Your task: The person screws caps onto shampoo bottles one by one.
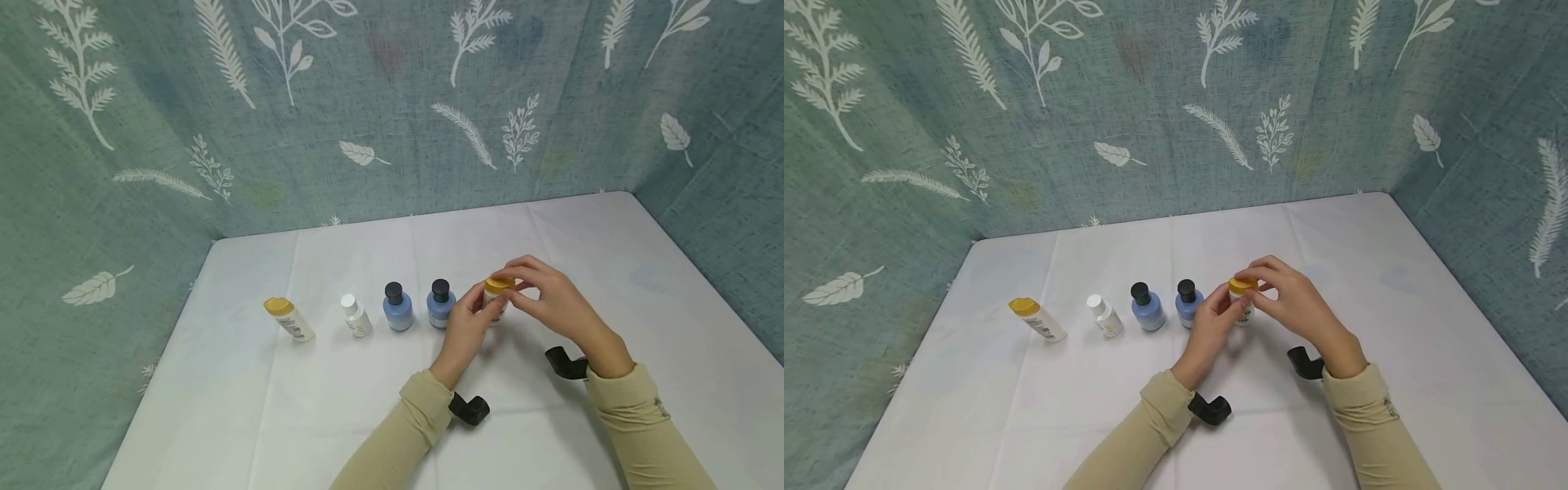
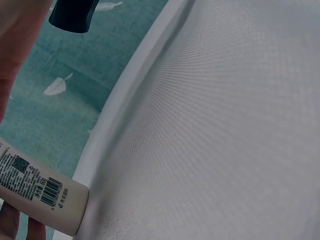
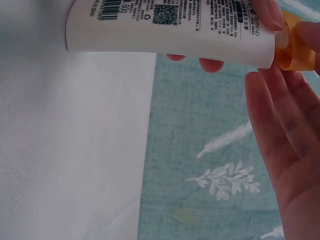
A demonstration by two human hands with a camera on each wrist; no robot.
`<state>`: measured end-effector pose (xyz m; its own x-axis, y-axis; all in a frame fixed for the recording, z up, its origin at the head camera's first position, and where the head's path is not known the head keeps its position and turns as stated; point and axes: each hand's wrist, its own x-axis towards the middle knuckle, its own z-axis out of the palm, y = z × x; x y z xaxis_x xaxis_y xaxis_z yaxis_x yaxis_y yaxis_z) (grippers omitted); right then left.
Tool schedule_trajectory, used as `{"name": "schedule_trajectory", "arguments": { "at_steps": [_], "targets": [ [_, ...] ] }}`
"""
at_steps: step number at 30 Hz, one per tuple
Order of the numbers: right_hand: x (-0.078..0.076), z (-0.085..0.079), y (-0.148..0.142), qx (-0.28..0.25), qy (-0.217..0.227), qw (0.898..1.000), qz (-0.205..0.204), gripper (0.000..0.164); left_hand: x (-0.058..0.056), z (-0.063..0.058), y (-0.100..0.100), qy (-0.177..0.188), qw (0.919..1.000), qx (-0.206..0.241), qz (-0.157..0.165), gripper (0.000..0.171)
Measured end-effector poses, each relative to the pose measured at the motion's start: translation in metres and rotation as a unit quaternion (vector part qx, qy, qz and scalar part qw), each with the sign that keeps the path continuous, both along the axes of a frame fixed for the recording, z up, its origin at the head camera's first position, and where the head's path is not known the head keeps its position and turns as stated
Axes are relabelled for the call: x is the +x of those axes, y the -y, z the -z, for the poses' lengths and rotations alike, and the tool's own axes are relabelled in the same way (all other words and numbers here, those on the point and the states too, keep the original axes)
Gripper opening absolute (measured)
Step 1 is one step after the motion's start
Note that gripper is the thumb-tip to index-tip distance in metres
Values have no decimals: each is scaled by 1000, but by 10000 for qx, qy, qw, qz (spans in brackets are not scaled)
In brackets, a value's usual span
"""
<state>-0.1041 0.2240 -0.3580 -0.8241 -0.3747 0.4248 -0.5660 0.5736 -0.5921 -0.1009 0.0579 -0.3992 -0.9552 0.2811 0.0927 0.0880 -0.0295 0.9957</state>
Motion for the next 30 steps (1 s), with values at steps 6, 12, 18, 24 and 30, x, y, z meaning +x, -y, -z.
{"name": "schedule_trajectory", "arguments": {
  "at_steps": [6, 12, 18, 24, 30],
  "targets": [
    [-1, 1, -1, 34, 43, 10000, -57, 31, -8, 19, -3, -85, 10000, 1, -14, 36],
    [-1, 2, -2, 112, 148, 9998, -48, 31, -9, 23, -4, -111, 9999, -79, -80, 35],
    [-3, 4, -2, 104, 55, 9999, -17, 40, -1, 3, -1, -129, 9999, -76, -71, 33],
    [-3, 5, -3, 131, -149, 9998, 42, 40, 3, -4, 0, -61, 9999, -102, -99, 33],
    [-4, 5, -3, 11, -144, 9999, -8, 38, 1, -1, 0, -116, 9999, -61, -91, 34]
  ]
}}
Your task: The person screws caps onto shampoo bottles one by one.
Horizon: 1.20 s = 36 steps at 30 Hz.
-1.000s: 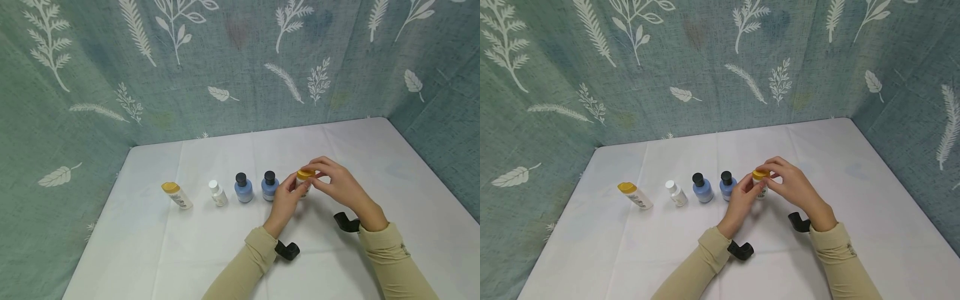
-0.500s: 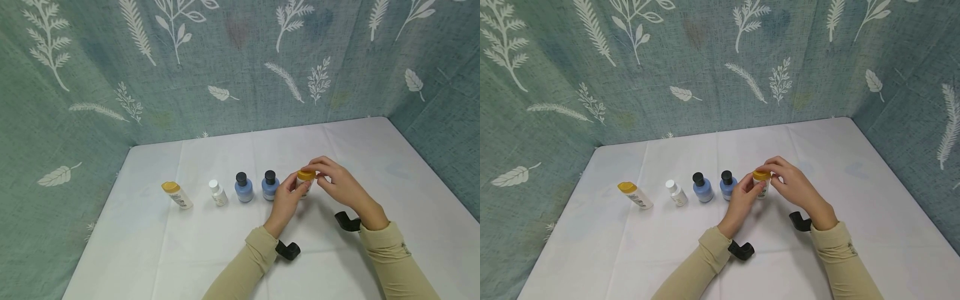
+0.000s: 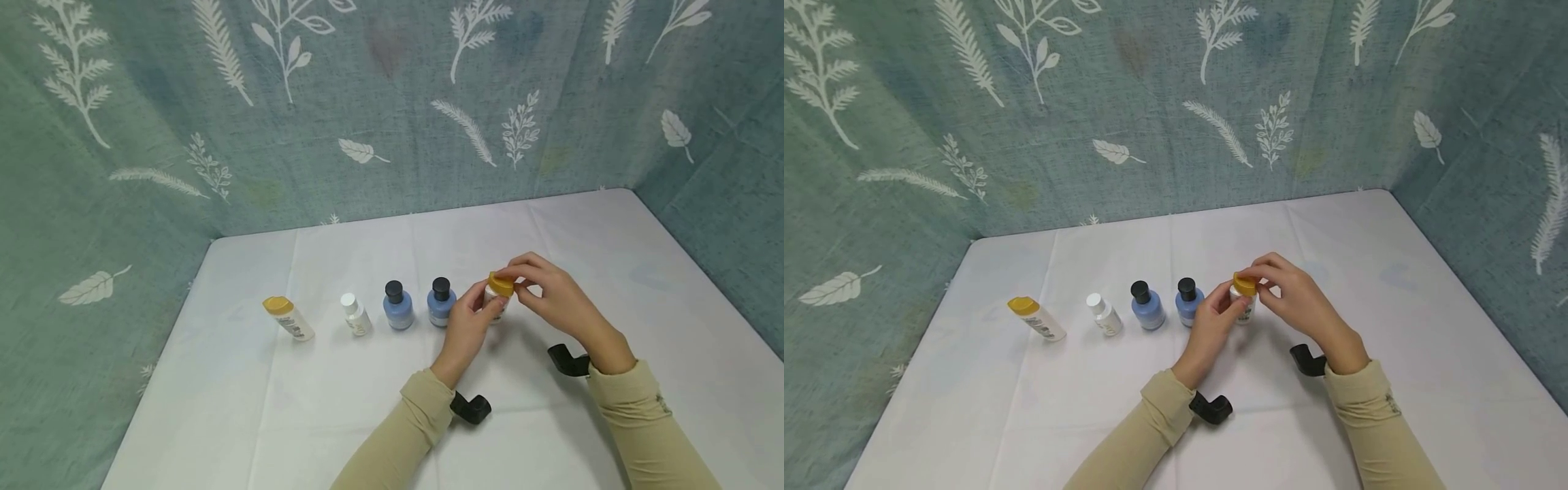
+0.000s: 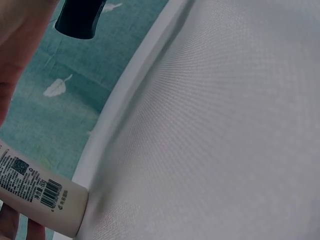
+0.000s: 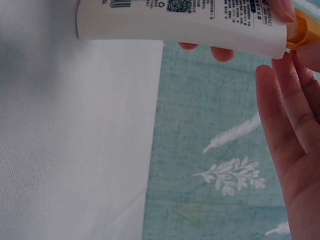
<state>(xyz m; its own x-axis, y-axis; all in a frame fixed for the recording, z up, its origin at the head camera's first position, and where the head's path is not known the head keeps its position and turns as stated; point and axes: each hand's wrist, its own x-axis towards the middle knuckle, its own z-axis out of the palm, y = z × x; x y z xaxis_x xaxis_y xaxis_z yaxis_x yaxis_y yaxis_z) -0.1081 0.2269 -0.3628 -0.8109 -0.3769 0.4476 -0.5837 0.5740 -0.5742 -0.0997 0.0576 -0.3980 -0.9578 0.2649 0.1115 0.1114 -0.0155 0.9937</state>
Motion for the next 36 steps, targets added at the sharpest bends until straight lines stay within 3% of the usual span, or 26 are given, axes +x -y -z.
{"name": "schedule_trajectory", "arguments": {
  "at_steps": [4, 11, 14, 19, 25, 28, 36],
  "targets": [
    [0, 1, 0, -54, 57, 10000, -43, 37, -1, 1, 0, -36, 10000, -6, -1, 34],
    [-1, 1, 1, -157, 156, 9995, -203, 35, -12, 28, -5, -127, 9998, -72, -131, 33],
    [1, -1, 2, -176, 244, 9993, -231, 36, -12, 29, -6, -134, 9998, -79, -153, 34],
    [10, -17, 9, -316, 259, 9984, -388, 36, -10, 25, -5, -72, 9998, -80, -146, 34],
    [17, -32, 14, -241, 380, 9979, -465, 34, -1, 4, -1, 46, 9997, -191, -163, 33],
    [15, -28, 12, -220, 378, 9979, -478, 35, 0, 1, 0, 43, 9996, -232, -178, 33],
    [1, 0, 0, -153, 250, 9990, -349, 39, -10, 26, -5, -48, 9995, -222, -239, 32]
  ]
}}
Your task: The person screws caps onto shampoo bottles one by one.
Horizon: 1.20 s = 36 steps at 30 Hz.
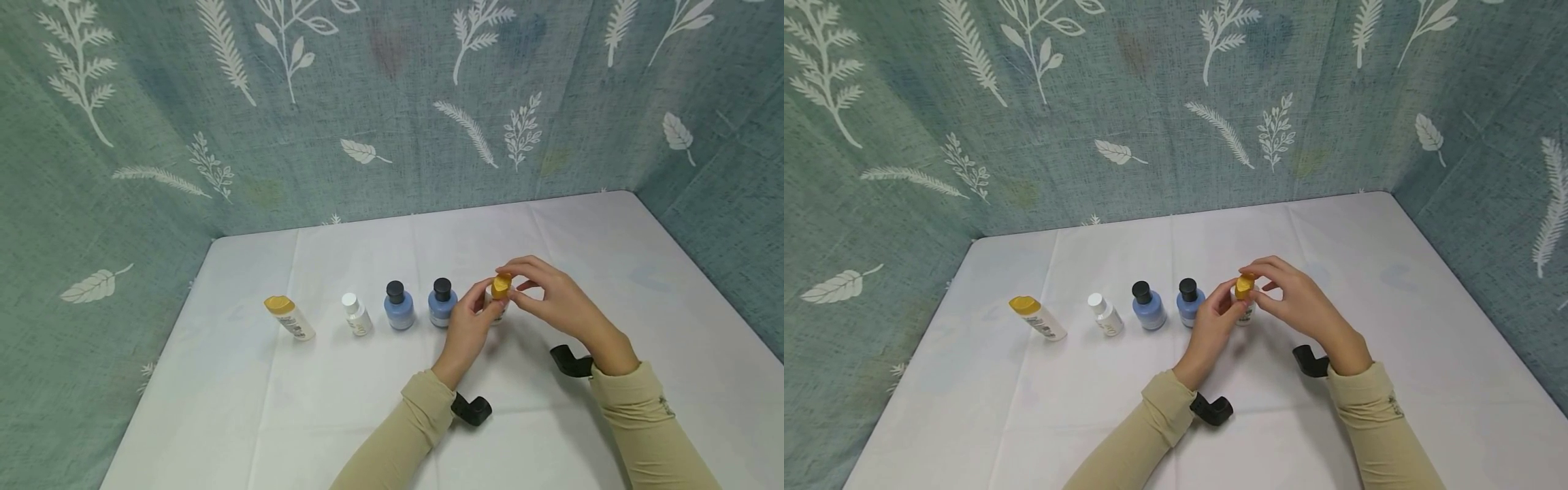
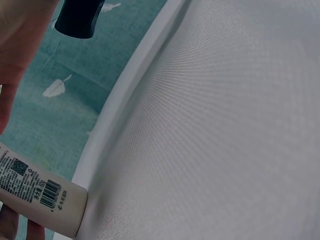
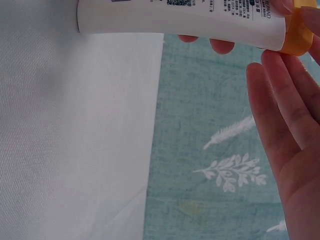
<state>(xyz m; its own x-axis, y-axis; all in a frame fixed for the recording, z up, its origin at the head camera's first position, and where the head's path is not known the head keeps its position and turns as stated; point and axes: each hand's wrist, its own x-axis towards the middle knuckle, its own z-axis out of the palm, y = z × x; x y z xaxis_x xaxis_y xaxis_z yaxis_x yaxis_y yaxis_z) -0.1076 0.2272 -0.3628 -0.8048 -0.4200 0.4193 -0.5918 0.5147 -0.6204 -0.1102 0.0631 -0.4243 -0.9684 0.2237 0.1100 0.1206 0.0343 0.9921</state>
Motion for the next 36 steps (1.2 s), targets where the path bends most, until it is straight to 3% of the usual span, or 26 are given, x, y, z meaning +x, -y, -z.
{"name": "schedule_trajectory", "arguments": {
  "at_steps": [6, 14, 25, 36],
  "targets": [
    [-2, 2, -2, 75, -75, 9998, 162, 38, 1, -2, 0, -24, 10000, -60, -38, 32],
    [-2, 2, -3, -70, -77, 9999, 110, 38, 14, -31, 4, 56, 10000, -19, 57, 32],
    [0, -1, -4, 135, 51, 9987, 491, 23, 14, -31, 4, -5, 10000, -87, 3, 31],
    [-2, 1, -6, 215, -189, 9988, 387, 31, 14, -31, 5, -118, 9999, -62, 17, 32]
  ]
}}
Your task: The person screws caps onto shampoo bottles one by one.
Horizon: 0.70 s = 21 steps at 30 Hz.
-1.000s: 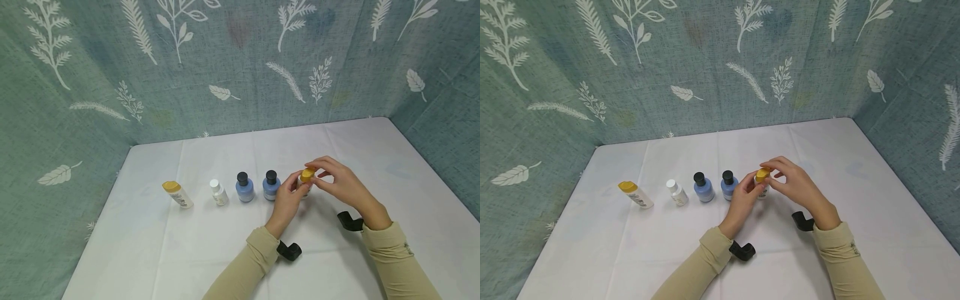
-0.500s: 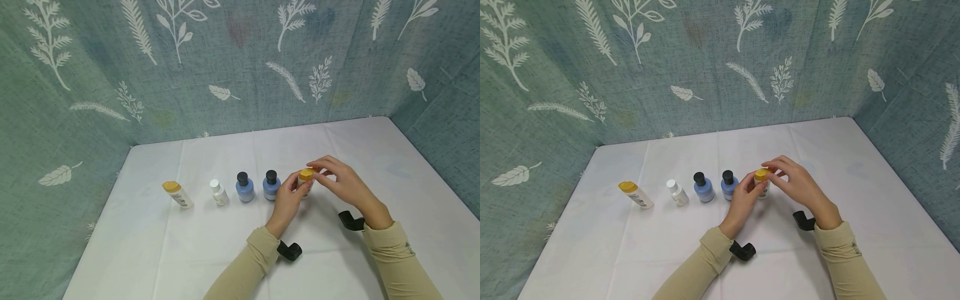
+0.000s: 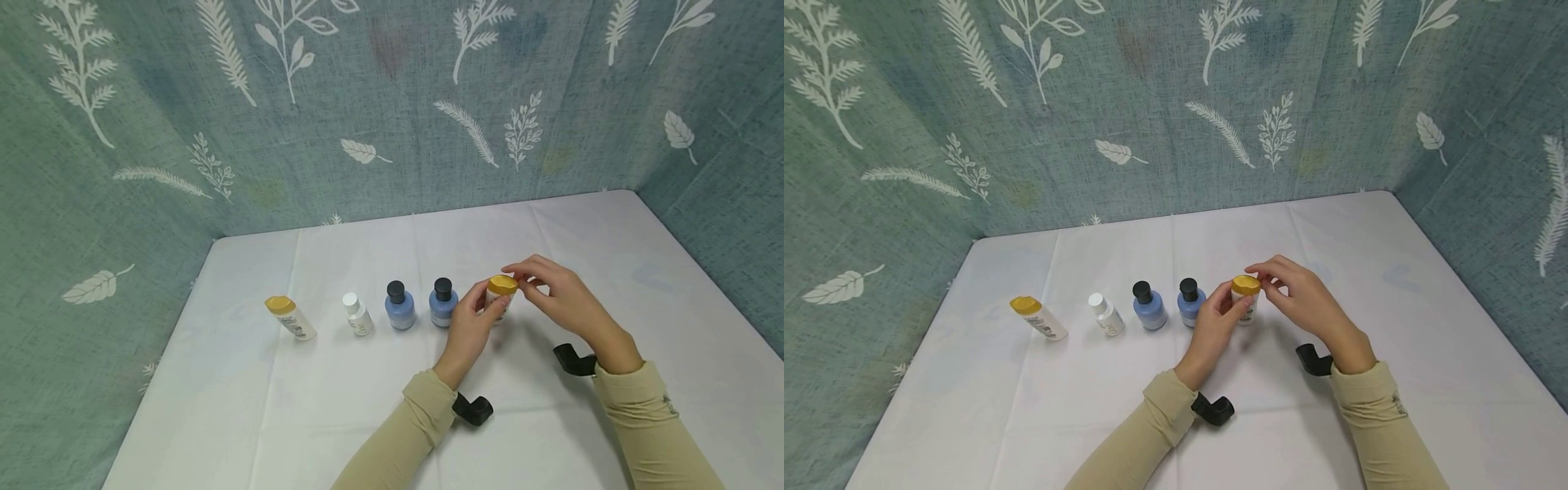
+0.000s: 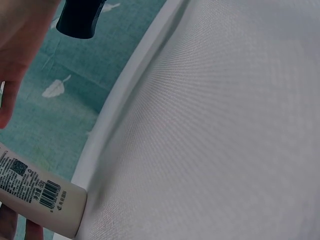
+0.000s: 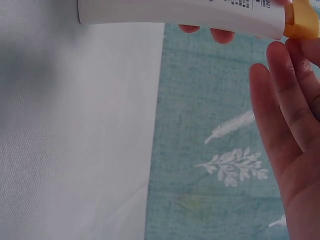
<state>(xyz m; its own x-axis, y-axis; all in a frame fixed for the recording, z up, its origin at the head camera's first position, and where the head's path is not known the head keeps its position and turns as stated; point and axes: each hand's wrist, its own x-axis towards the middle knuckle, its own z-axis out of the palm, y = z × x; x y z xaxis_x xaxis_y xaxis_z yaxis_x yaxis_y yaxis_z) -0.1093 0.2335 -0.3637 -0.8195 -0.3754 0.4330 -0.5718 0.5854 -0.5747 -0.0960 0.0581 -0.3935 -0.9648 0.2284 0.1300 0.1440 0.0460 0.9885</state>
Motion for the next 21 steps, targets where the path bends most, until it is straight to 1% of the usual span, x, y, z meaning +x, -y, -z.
{"name": "schedule_trajectory", "arguments": {
  "at_steps": [7, 10, 15, 18, 21],
  "targets": [
    [0, 0, -1, -49, 67, 9999, -89, 32, 1, -1, 1, 32, 10000, -13, 37, 33],
    [1, -2, 0, -116, 105, 9998, -155, 34, 1, -1, 1, 43, 10000, -53, 29, 34],
    [10, -18, 8, -296, 151, 9988, -346, 36, 1, -1, 0, 33, 10000, -71, 5, 34],
    [15, -27, 12, -298, 168, 9986, -413, 35, 1, -1, 0, 8, 10000, -43, 25, 35],
    [16, -31, 14, -252, 204, 9985, -449, 35, 1, 0, 1, 2, 10000, -8, 51, 35]
  ]
}}
